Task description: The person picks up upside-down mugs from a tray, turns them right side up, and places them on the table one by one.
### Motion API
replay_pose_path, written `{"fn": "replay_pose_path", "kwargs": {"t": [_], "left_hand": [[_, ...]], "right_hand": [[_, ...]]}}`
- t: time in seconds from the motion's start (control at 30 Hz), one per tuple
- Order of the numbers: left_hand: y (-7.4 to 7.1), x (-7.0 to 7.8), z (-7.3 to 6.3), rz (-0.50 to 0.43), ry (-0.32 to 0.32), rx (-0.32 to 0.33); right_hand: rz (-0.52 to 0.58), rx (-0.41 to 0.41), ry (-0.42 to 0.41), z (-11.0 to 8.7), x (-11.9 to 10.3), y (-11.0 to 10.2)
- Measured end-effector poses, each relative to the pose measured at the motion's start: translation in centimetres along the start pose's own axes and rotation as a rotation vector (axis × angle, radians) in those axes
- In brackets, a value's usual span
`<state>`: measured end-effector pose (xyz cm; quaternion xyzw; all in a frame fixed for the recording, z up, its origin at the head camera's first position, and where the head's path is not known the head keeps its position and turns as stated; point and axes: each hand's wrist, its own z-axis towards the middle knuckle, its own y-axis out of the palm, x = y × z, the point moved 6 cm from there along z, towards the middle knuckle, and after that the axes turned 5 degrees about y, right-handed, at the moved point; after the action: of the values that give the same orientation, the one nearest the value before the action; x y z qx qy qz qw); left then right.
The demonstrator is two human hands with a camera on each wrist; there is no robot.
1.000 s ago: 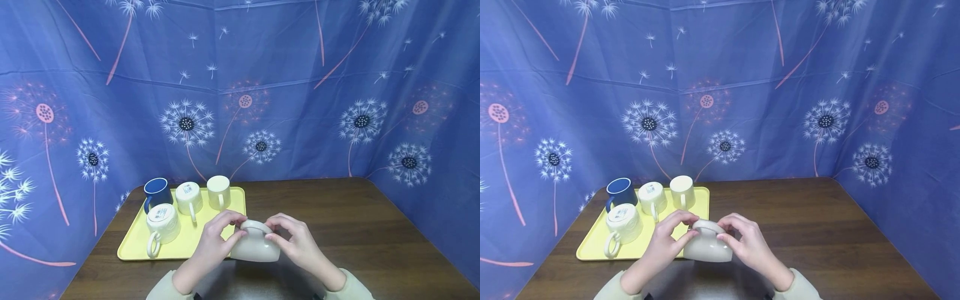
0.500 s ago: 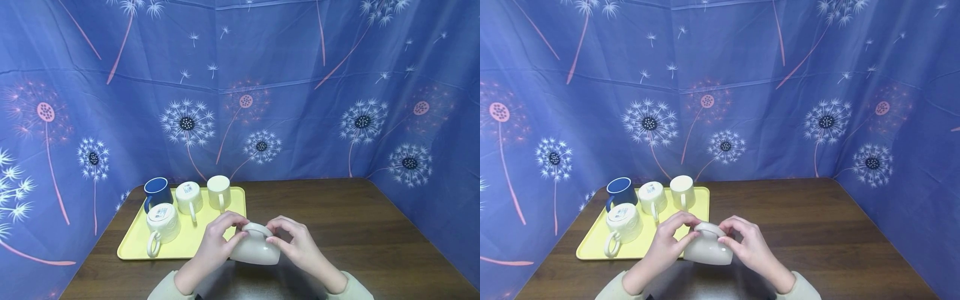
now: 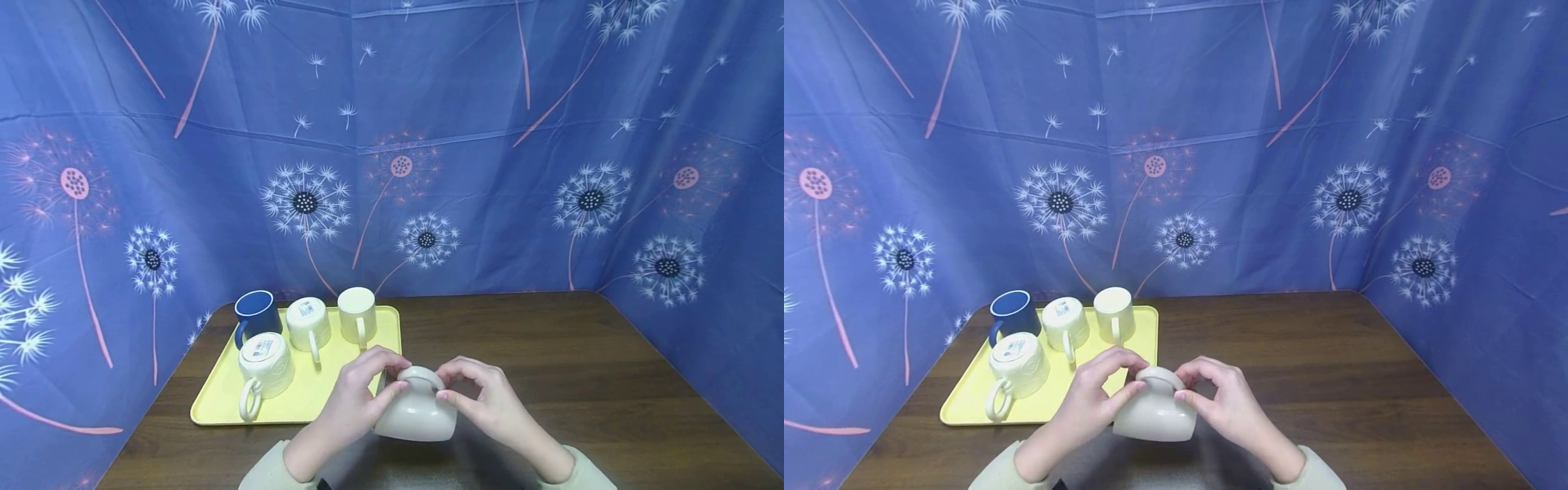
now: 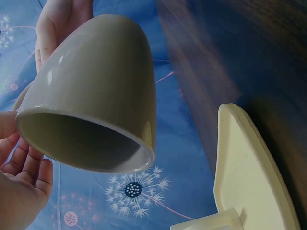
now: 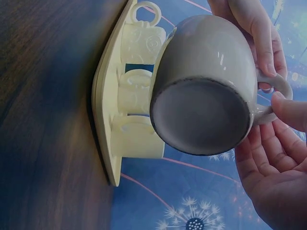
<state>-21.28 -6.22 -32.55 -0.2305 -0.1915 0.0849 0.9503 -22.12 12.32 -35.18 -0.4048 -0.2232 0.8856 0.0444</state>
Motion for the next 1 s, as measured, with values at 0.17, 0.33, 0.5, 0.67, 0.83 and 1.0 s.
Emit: {"fn": "replay_pose_path", "kwargs": {"t": [0.17, 0.33, 0.5, 0.67, 0.83, 1.0], "left_hand": [[0.2, 0.0, 0.2, 0.013, 0.014, -0.017], [0.3, 0.0, 0.6, 0.022, 0.005, -0.040], [0.2, 0.0, 1.1, 0.051, -0.035, -0.088], [0.4, 0.0, 1.5, 0.073, -0.030, -0.128], [0.5, 0.1, 1.9, 0.086, 0.028, -0.143], [0.6, 0.2, 2.0, 0.103, 0.084, -0.147]], "right_hand": [[-0.003, -0.004, -0.028, -0.2, -0.3, -0.1], [-0.010, -0.024, -0.018, -0.2, -0.3, -0.2], [-0.024, -0.034, -0.034, -0.3, 0.0, 0.0], [-0.010, -0.053, -0.025, -0.4, 0.0, 0.2], [-0.001, -0.095, -0.017, -0.3, -0.2, 0.4], [0.080, -0.147, -0.024, -0.1, -0.4, 0.4]]}}
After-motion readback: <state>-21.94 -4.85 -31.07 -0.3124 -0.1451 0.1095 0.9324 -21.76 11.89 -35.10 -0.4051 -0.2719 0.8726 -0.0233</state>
